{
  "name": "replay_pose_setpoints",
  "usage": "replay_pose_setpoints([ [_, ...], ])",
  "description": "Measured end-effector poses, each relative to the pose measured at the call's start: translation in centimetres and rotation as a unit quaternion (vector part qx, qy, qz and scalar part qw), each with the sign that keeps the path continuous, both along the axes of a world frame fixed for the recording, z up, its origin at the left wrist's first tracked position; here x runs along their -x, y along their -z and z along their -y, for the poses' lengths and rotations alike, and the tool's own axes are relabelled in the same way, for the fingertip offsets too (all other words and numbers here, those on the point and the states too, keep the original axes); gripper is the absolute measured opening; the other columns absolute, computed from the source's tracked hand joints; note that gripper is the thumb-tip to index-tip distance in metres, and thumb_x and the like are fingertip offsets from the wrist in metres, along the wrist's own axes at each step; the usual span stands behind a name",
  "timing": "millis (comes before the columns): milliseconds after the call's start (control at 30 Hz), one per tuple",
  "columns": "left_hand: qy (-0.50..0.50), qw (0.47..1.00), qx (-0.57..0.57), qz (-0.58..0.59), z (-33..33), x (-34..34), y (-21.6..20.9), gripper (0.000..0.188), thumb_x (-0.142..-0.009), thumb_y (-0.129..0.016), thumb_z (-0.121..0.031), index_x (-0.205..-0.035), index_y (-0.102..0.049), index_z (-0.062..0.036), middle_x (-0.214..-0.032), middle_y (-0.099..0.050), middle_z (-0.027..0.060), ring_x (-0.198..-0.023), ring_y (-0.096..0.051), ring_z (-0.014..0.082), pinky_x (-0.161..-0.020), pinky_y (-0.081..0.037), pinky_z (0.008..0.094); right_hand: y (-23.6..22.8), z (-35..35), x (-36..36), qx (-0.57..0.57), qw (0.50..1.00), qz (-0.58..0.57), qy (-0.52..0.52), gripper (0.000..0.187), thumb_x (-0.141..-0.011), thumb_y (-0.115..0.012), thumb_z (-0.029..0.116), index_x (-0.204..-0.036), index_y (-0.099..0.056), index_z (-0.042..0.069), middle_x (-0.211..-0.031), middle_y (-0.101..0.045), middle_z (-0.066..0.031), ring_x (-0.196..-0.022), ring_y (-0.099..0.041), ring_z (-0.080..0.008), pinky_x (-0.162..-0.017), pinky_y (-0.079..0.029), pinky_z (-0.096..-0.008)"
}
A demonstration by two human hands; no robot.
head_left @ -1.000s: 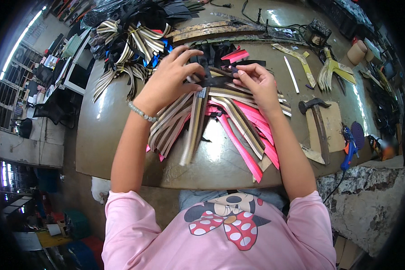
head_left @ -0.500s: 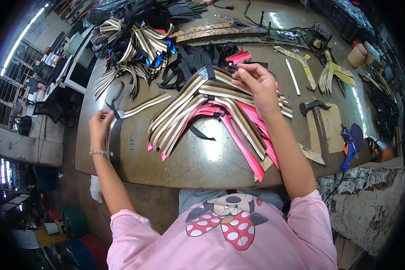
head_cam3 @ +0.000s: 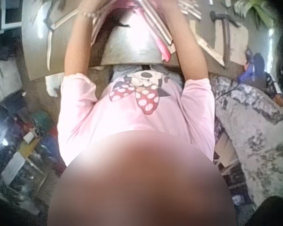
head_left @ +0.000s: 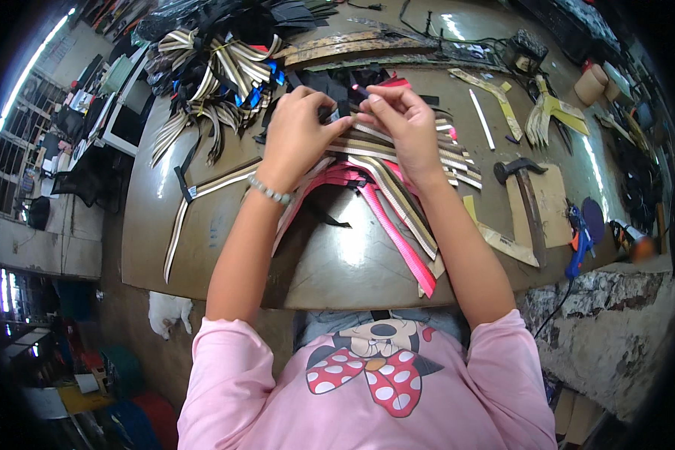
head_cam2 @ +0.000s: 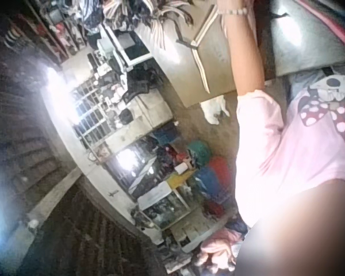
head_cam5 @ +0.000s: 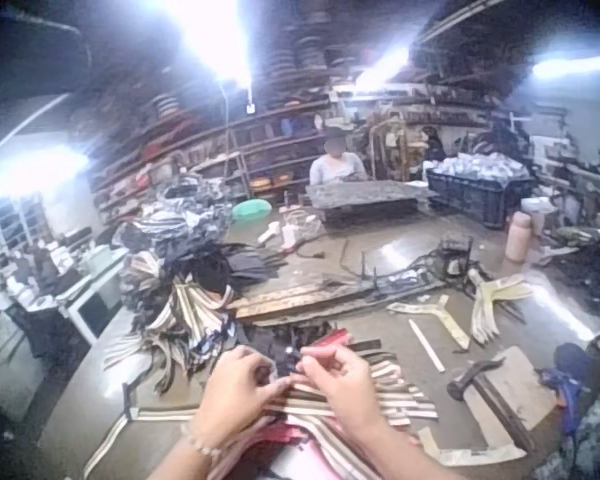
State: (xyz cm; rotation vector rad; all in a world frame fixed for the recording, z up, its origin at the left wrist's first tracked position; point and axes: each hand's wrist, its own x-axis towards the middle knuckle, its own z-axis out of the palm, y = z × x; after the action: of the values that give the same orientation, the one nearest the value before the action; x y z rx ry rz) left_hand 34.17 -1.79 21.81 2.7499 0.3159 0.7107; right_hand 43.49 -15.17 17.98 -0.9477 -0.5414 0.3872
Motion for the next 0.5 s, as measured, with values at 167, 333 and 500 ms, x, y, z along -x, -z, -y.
replay_pose_setpoints([
  [167,0.008,0.961,0.269,-0.065,0.4,2.7,-0.2,0.031,-0.080,-0.075,-0.024,-0.089,-0.067,0.0050,-0.069,-0.063,0.0079,-0.061,-0.057,0.0145,-0.063,-0.047,0.0302,1.4,-0.1,1.4,-0.004,0.998,0.046,-0.040,0.019,-0.091,-0.063,0.009,-0.106,-0.061,-0.004,-0.099,-0.063,-0.0102,-0.092,-0.064,-0.0155,-0.083,-0.057,-0.0293],
  [333,0.060,0.888,0.438,-0.131,-2.1,2.2,0.3,0.024,-0.085,-0.072,-0.023,-0.089,-0.068,0.0007,-0.073,-0.062,-0.0037,-0.063,-0.050,0.0025,-0.055,-0.040,0.0189,2.6,-1.0,2.0,-0.020,0.999,0.031,-0.012,0.020,-0.092,-0.063,0.008,-0.107,-0.061,-0.004,-0.101,-0.064,-0.0095,-0.092,-0.063,-0.0133,-0.085,-0.054,-0.0271],
  [500,-0.007,0.935,0.355,0.005,-2.4,1.2,2.7,0.027,-0.086,-0.072,-0.022,-0.094,-0.069,0.0037,-0.078,-0.064,0.0003,-0.069,-0.055,0.0048,-0.060,-0.043,0.0191,3.4,-1.6,2.1,0.054,0.997,0.053,0.015,0.016,-0.090,-0.065,0.011,-0.100,-0.064,-0.001,-0.090,-0.066,-0.0047,-0.082,-0.060,-0.0083,-0.075,-0.049,-0.0234],
])
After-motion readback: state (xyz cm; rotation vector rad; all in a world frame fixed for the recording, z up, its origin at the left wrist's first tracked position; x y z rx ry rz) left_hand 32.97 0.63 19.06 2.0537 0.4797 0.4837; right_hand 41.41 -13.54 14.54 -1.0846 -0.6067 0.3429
